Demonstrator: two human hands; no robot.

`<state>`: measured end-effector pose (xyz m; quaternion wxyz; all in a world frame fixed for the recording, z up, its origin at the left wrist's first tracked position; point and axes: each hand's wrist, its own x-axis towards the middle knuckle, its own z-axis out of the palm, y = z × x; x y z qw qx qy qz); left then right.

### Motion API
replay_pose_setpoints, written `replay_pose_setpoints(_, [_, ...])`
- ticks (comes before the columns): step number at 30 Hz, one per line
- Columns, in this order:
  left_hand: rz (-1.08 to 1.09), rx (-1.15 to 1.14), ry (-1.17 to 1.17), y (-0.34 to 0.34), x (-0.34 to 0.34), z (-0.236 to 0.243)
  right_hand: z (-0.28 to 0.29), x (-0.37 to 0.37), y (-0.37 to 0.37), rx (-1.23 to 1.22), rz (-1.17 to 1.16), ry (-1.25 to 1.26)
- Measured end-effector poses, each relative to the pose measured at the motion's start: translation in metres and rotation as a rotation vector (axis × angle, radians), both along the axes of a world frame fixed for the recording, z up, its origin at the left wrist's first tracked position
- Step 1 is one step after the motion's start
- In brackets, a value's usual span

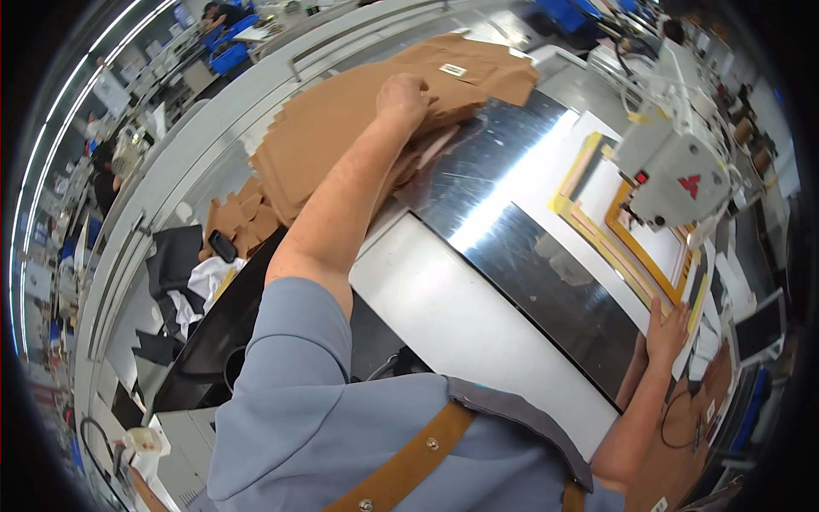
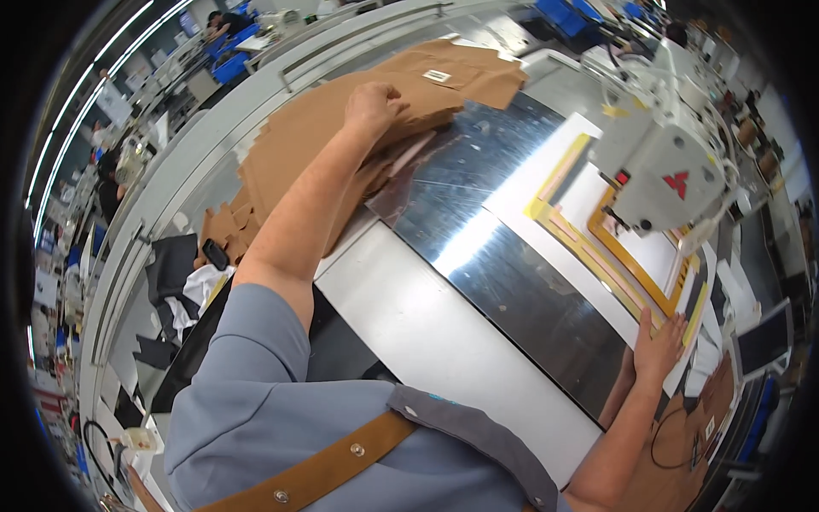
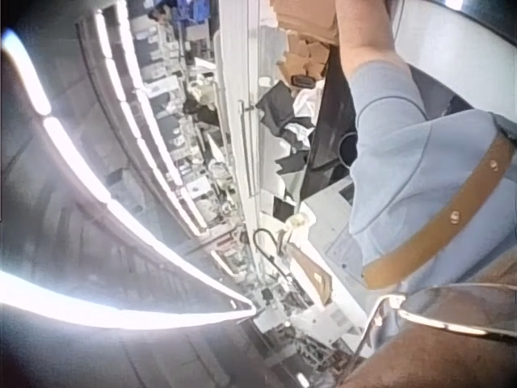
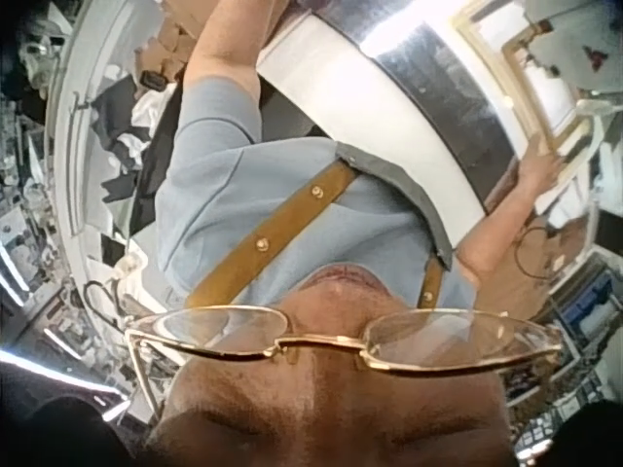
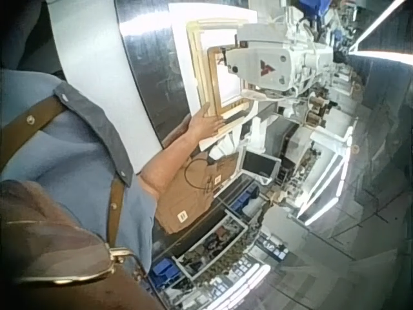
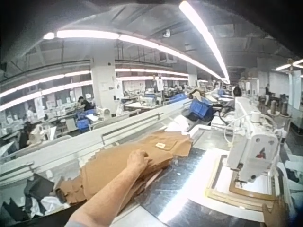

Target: Sewing leather bag components using an industrial sewing machine in a manufacturing workshop.

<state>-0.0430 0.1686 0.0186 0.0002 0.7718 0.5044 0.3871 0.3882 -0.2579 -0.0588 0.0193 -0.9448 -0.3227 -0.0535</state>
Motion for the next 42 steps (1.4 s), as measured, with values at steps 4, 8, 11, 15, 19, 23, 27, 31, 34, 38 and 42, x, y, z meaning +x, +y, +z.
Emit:
replay_pose_setpoints(4, [-0.216,-0.347,0.169,0.033,-0.049,-0.005,-0.006,0.017,-0.014,0.025,0.012,-0.036])
replay_pose_setpoints(8, [-0.205,-0.042,0.394,0.032,-0.026,-0.009,-0.001,0.015,-0.013,-0.066,-0.016,-0.022])
replay_pose_setpoints(11, [-0.118,-0.112,0.232,0.041,-0.029,-0.017,-0.006,0.025,-0.014,-0.058,-0.062,0.004])
replay_pose_setpoints(15, [0.081,-0.295,-0.135,0.061,-0.035,-0.028,0.001,0.019,-0.018,-0.047,-0.072,-0.012])
replay_pose_setpoints(19, [-0.082,-0.518,-1.14,0.071,-0.069,-0.042,0.0,0.017,0.001,0.019,0.024,0.001])
replay_pose_setpoints(23, [-0.489,-0.678,-1.4,0.048,-0.048,-0.027,0.004,0.014,-0.003,0.046,0.024,-0.039])
replay_pose_setpoints(27, [-0.841,-0.899,-1.278,-0.076,0.028,0.017,0.01,0.004,-0.024,0.192,0.033,-0.176])
replay_pose_setpoints(31, [-1.182,-1.214,-1.248,-0.206,0.068,0.034,-0.008,0.013,-0.034,0.553,0.303,0.033])
replay_pose_setpoints(34, [-1.446,-0.964,-1.008,-0.268,0.123,-0.009,0.011,-0.039,-0.038,0.688,0.309,0.793])
replay_pose_setpoints(38, [-1.43,-0.247,-0.082,-0.311,0.124,-0.059,0.019,-0.085,-0.051,1.23,0.027,1.662])
replay_pose_setpoints(42, [-1.276,-0.055,0.485,-0.301,0.089,-0.061,0.003,-0.054,-0.086,1.176,0.197,1.422])
